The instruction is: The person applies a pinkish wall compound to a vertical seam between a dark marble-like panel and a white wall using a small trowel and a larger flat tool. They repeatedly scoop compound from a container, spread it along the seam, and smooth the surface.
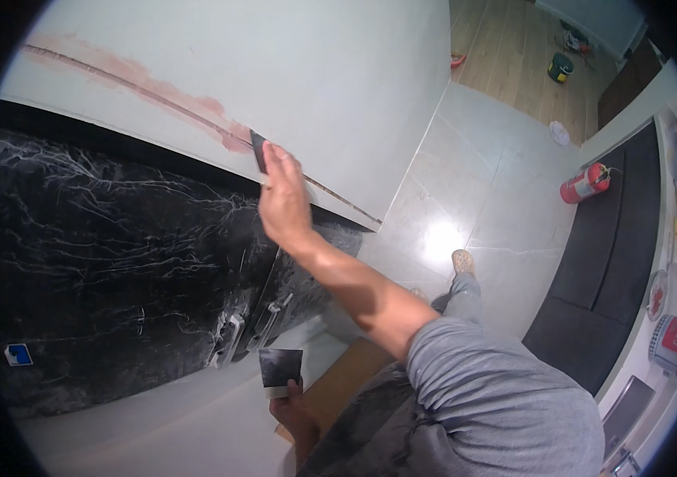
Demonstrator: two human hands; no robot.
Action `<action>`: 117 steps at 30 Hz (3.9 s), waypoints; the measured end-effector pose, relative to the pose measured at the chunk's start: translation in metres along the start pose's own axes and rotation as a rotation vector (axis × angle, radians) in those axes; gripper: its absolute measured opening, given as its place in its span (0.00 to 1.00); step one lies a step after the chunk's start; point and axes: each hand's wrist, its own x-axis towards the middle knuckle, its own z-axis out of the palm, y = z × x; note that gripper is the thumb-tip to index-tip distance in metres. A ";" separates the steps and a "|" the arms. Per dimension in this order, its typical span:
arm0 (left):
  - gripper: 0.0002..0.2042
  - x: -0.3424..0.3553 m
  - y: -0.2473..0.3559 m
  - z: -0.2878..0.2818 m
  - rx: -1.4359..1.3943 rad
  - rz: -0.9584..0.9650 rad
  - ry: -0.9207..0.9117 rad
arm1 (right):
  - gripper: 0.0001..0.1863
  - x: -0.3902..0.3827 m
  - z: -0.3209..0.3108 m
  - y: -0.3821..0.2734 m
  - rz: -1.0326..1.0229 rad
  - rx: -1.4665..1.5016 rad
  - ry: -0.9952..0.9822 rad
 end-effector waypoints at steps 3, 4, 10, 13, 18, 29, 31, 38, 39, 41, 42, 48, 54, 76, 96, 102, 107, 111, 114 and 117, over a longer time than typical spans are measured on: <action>0.15 -0.003 0.017 0.009 -0.287 -0.170 0.032 | 0.41 -0.021 0.021 -0.007 -0.005 -0.029 -0.067; 0.15 -0.004 0.022 0.010 -0.363 -0.210 0.034 | 0.40 -0.030 0.020 -0.005 -0.003 -0.019 -0.094; 0.18 -0.004 0.033 0.004 -0.653 -0.384 -0.010 | 0.40 -0.030 -0.006 0.018 0.089 0.091 -0.082; 0.18 -0.004 0.034 -0.002 -0.729 -0.461 0.005 | 0.39 -0.018 0.015 0.012 0.094 0.059 -0.011; 0.18 -0.008 0.045 0.003 -0.763 -0.549 -0.005 | 0.36 -0.043 0.001 0.010 0.152 0.090 -0.195; 0.20 -0.010 0.070 0.059 -0.630 -0.540 -0.098 | 0.29 0.152 -0.058 -0.021 -0.872 -0.277 -0.142; 0.20 -0.012 0.073 0.065 -0.644 -0.512 -0.147 | 0.29 0.147 -0.056 -0.015 -0.911 -0.375 -0.180; 0.17 0.014 0.105 0.097 -0.621 -0.430 -0.186 | 0.24 0.084 -0.065 0.060 -0.763 -0.494 -0.379; 0.17 0.023 0.113 0.103 -0.629 -0.397 -0.227 | 0.25 0.078 -0.068 0.067 -0.747 -0.512 -0.419; 0.16 0.036 0.130 0.121 -0.641 -0.322 -0.281 | 0.28 0.072 -0.078 0.071 -0.655 -0.605 -0.534; 0.15 0.042 0.138 0.131 -0.647 -0.281 -0.295 | 0.35 0.070 -0.086 0.069 -0.572 -0.581 -0.612; 0.10 0.055 0.179 0.183 -0.849 -0.188 -0.333 | 0.27 0.057 -0.163 -0.001 0.201 0.583 -0.570; 0.14 0.040 0.203 0.196 -0.863 -0.129 -0.460 | 0.35 0.032 -0.192 -0.043 0.083 0.719 -0.497; 0.30 0.102 0.124 0.134 0.506 1.294 -0.306 | 0.30 -0.006 -0.224 -0.030 1.232 1.114 -0.843; 0.18 0.013 -0.033 0.130 0.500 0.334 -0.214 | 0.37 0.176 -0.139 0.054 -0.937 0.055 -0.713; 0.16 -0.004 -0.046 0.144 0.542 0.316 -0.183 | 0.35 0.229 -0.084 0.084 -1.479 -0.134 -0.656; 0.25 -0.008 -0.042 0.153 0.531 0.120 -0.171 | 0.32 0.247 -0.057 0.084 -1.664 -0.101 -0.718; 0.24 -0.011 -0.036 0.158 0.504 0.079 -0.135 | 0.26 0.251 -0.050 0.084 -1.689 -0.076 -0.699; 0.24 -0.013 -0.034 0.162 0.480 0.022 -0.119 | 0.22 0.252 -0.048 0.086 -1.710 -0.076 -0.679; 0.23 -0.013 -0.035 0.165 0.493 0.022 -0.116 | 0.19 0.254 -0.043 0.087 -1.735 -0.067 -0.626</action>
